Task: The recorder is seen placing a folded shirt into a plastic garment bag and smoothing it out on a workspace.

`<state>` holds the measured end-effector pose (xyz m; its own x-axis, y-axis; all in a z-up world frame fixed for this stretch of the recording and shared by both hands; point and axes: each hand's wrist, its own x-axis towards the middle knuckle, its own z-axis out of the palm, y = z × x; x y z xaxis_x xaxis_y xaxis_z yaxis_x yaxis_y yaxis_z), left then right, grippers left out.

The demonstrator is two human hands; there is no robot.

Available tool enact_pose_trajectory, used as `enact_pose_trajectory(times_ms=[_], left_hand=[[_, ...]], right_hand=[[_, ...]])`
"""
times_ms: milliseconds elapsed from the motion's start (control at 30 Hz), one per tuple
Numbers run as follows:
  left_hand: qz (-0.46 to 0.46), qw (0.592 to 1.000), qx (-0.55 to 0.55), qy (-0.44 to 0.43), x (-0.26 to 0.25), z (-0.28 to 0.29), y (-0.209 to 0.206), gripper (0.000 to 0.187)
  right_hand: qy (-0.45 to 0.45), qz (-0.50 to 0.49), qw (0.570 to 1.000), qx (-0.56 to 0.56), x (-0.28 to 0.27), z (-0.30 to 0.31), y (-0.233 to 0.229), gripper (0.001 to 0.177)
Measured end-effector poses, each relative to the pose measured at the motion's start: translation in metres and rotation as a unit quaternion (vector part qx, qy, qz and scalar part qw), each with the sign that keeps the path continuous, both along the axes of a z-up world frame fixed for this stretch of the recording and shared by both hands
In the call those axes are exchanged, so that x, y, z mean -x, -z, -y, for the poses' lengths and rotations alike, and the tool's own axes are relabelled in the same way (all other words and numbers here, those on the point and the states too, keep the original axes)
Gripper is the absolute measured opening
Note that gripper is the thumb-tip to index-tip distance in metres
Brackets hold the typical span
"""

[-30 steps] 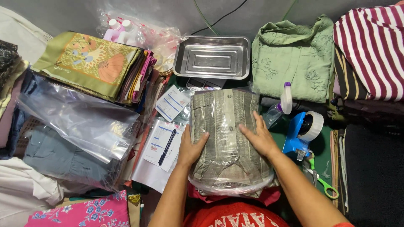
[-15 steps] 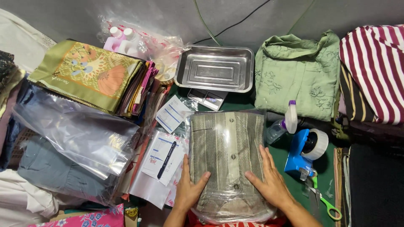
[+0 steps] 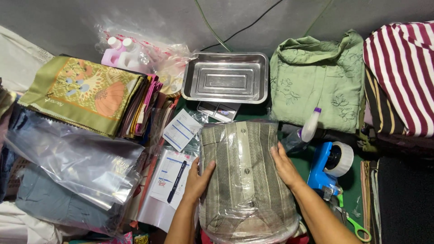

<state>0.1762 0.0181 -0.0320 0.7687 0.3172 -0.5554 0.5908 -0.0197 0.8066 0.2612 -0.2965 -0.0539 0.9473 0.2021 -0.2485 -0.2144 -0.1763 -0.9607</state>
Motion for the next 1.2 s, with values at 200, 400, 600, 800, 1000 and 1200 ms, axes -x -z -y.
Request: enact_pose_trajectory(times_ms=[200, 400, 600, 800, 1000, 1200], left_hand=[[0.016, 0.993, -0.077, 0.084, 0.016, 0.015, -0.045, 0.094], [0.042, 0.997, 0.014, 0.055, 0.032, 0.019, -0.048, 0.09], [0.07, 0.995, 0.031, 0.056, 0.029, 0.021, -0.049, 0.092], [-0.004, 0.997, 0.006, 0.073, 0.011, 0.004, -0.06, 0.092], [-0.04, 0.984, 0.173, 0.011, 0.039, -0.012, -0.023, 0.08], [-0.072, 0.979, 0.188, 0.01, 0.066, -0.015, -0.014, 0.079]], right_hand=[[-0.081, -0.024, 0.992, 0.099, 0.042, 0.036, 0.037, 0.075], [-0.034, -0.206, 0.977, -0.048, 0.058, 0.021, -0.048, 0.077], [-0.026, -0.161, 0.985, -0.046, 0.064, 0.02, -0.043, 0.084], [0.018, -0.231, 0.967, -0.101, 0.045, 0.005, -0.074, 0.088], [0.061, -0.209, 0.968, -0.126, 0.079, 0.004, -0.063, 0.09], [0.033, -0.247, 0.927, -0.28, 0.11, 0.016, -0.054, 0.093]])
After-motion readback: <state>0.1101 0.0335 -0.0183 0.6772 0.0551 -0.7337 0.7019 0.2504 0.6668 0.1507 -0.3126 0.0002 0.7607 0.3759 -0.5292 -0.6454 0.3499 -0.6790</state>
